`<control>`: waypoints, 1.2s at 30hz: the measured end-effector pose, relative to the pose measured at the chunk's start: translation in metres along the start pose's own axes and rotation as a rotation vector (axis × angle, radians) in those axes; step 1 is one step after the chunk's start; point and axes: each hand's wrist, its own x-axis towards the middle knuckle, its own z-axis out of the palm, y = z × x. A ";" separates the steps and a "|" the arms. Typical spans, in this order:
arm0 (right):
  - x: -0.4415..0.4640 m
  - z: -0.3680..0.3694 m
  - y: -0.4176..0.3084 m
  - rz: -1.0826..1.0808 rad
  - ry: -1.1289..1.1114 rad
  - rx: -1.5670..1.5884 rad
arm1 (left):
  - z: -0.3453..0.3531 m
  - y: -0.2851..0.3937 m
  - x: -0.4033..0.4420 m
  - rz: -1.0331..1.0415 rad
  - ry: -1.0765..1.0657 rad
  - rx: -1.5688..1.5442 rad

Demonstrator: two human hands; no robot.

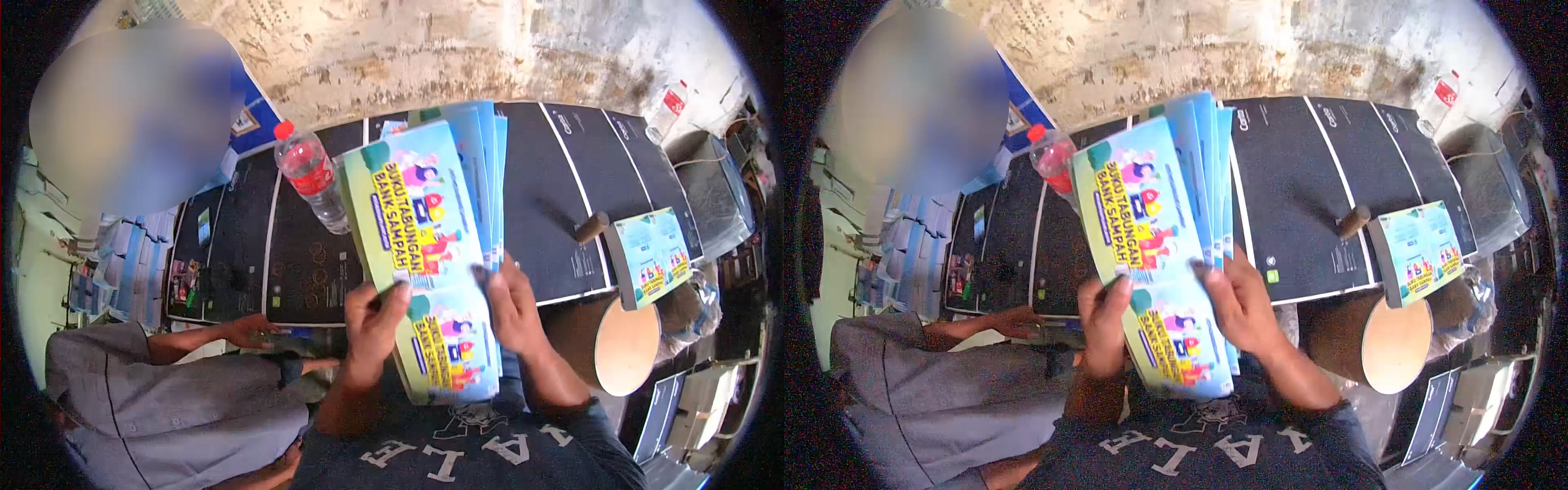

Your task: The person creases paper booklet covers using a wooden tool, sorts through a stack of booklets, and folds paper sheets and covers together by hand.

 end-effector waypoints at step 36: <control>-0.061 -0.070 0.314 -0.250 -0.266 -0.702 | -0.064 -0.121 0.016 -0.212 -0.347 0.101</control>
